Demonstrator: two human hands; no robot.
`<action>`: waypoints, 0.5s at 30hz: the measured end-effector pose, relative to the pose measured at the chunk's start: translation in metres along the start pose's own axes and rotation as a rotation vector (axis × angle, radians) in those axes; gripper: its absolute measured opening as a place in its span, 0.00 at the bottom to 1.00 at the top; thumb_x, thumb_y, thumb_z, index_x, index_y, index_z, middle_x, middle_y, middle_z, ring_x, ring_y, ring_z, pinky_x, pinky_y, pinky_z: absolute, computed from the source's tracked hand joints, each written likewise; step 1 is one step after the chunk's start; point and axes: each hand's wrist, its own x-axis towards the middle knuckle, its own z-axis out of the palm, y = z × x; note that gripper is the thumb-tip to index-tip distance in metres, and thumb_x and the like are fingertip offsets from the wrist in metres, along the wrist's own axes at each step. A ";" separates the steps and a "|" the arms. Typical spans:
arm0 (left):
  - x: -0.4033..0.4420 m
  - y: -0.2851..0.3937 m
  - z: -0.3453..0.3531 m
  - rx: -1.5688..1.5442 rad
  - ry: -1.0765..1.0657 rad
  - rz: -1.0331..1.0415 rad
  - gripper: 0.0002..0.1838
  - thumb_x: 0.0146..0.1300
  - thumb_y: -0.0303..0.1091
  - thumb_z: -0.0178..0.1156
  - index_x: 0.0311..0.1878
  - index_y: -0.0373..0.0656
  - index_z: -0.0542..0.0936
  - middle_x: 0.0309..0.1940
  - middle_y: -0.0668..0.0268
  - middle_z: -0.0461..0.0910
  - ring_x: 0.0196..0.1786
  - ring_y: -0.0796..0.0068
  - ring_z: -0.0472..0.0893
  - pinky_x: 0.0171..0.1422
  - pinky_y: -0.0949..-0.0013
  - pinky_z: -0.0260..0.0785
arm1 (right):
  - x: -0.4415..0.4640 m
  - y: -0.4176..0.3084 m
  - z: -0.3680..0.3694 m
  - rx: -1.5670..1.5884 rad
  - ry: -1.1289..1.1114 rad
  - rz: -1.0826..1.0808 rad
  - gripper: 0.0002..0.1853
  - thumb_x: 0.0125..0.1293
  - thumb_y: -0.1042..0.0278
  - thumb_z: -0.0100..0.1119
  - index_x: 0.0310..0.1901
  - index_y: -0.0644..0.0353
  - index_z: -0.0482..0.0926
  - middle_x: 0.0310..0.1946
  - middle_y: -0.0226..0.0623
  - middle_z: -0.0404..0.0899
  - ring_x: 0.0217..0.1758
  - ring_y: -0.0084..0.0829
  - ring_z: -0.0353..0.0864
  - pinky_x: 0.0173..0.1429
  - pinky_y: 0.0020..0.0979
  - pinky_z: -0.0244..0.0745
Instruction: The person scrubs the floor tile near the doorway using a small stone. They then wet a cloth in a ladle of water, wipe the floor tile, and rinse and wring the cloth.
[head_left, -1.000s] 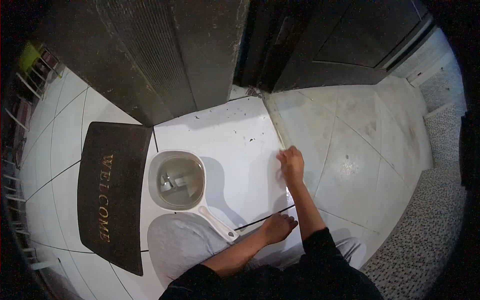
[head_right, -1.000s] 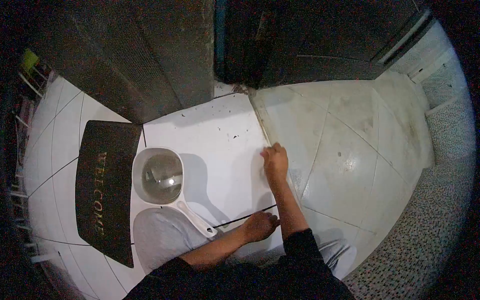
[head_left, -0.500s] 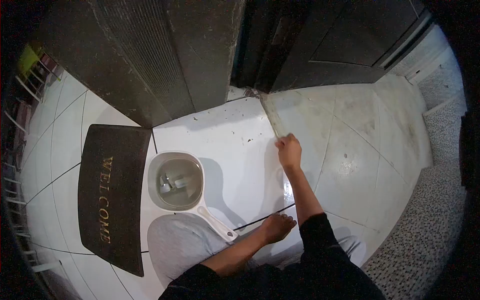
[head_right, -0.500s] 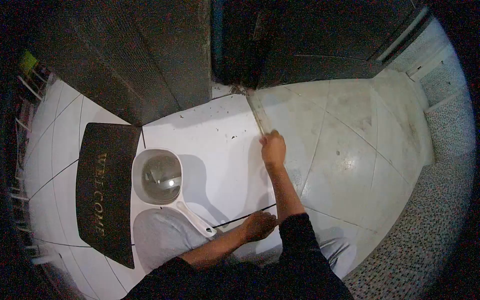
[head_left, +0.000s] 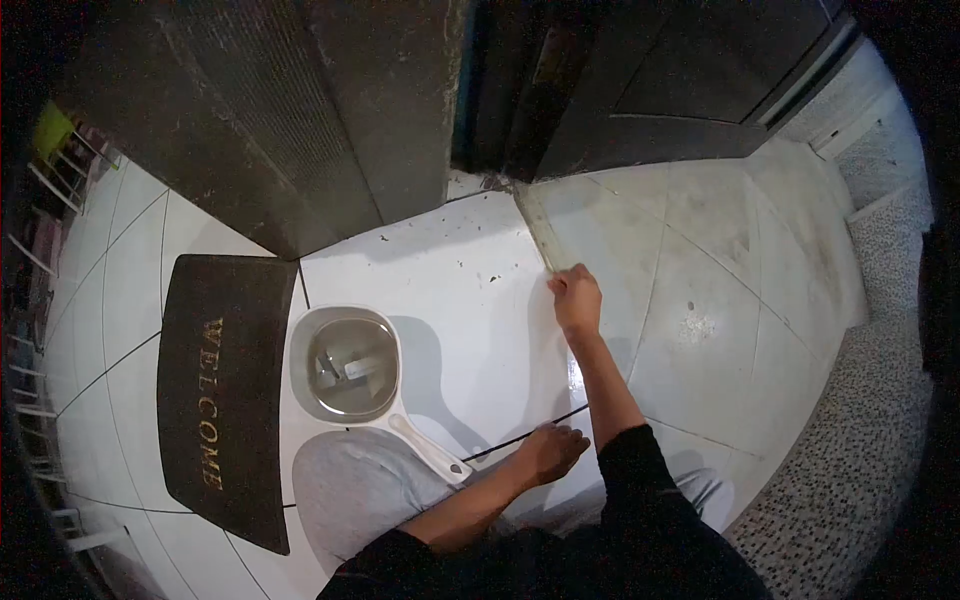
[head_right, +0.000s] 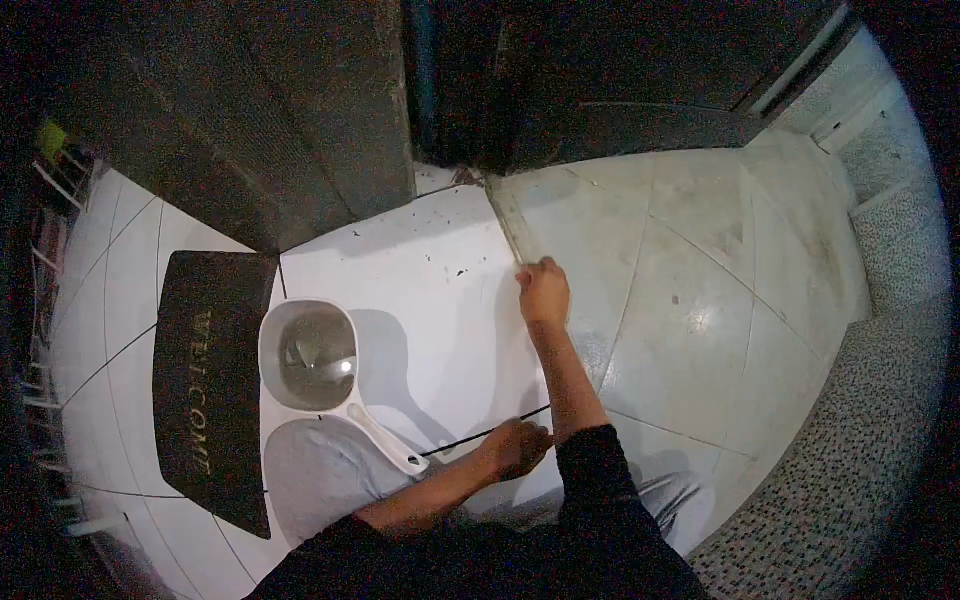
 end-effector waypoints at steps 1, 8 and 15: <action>-0.001 -0.001 0.004 0.008 0.027 0.007 0.08 0.56 0.32 0.50 0.36 0.40 0.76 0.32 0.59 0.77 0.39 0.61 0.77 0.41 0.59 0.69 | -0.010 0.001 -0.005 0.000 0.006 0.000 0.04 0.49 0.72 0.61 0.23 0.62 0.76 0.24 0.41 0.71 0.29 0.43 0.72 0.33 0.38 0.68; -0.003 0.000 0.008 0.035 0.077 0.048 0.08 0.56 0.31 0.50 0.37 0.40 0.75 0.31 0.60 0.77 0.38 0.62 0.77 0.42 0.59 0.69 | -0.029 0.005 -0.006 0.019 0.028 0.023 0.03 0.47 0.75 0.61 0.26 0.61 0.78 0.27 0.42 0.71 0.32 0.44 0.73 0.36 0.40 0.71; -0.001 -0.003 0.002 0.037 0.031 0.015 0.07 0.56 0.31 0.50 0.36 0.41 0.76 0.30 0.61 0.76 0.39 0.62 0.77 0.41 0.60 0.69 | -0.004 0.008 -0.003 -0.005 -0.017 0.041 0.03 0.48 0.72 0.60 0.24 0.59 0.77 0.27 0.43 0.71 0.32 0.44 0.73 0.36 0.40 0.70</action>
